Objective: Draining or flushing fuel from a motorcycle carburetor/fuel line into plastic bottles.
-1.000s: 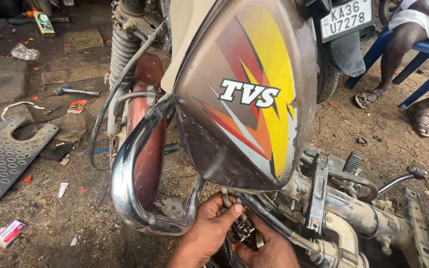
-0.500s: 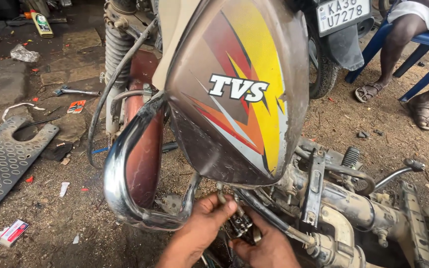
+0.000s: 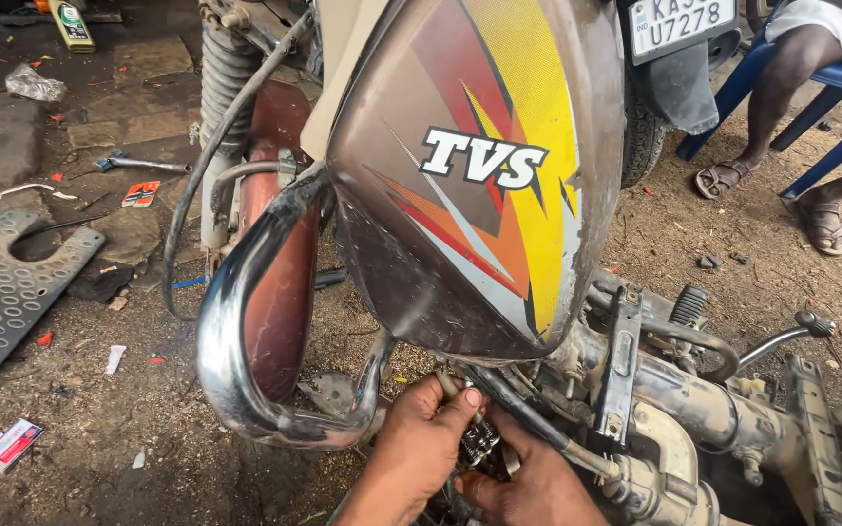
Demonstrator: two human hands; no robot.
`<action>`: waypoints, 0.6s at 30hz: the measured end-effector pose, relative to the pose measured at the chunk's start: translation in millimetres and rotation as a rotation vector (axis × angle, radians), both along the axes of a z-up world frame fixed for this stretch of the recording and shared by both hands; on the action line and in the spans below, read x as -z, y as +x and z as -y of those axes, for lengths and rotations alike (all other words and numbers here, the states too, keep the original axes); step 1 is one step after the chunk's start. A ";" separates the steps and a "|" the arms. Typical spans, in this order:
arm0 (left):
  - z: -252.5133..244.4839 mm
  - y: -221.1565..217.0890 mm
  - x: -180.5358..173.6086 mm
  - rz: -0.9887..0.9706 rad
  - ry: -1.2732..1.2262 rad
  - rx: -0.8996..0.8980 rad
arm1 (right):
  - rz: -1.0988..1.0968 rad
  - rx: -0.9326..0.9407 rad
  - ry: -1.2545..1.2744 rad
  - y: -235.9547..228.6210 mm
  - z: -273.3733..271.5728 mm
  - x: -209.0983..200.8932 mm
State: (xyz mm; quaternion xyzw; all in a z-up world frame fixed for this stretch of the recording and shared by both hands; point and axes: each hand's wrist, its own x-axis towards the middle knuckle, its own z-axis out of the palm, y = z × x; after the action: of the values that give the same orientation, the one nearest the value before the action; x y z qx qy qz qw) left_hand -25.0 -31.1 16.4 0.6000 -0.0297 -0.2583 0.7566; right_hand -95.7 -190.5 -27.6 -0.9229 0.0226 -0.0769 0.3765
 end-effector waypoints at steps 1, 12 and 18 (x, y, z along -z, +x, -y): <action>1.5 -0.7 1.7 0.086 0.034 -0.052 | 0.111 -0.051 -0.069 0.0 0.5 5.3; 9.8 17.5 1.5 0.049 -0.002 -0.267 | -0.240 0.302 -0.026 -2.9 -3.1 48.9; -2.7 13.7 -4.1 -0.020 0.092 -0.195 | -0.137 0.255 -0.027 -31.3 -15.6 48.2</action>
State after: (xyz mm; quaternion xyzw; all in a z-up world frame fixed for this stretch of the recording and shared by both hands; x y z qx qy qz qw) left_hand -11.3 -28.4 20.4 0.6313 0.0483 -0.1906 0.7502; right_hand -127.1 -174.9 -75.8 -0.9208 0.1640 -0.0612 0.3486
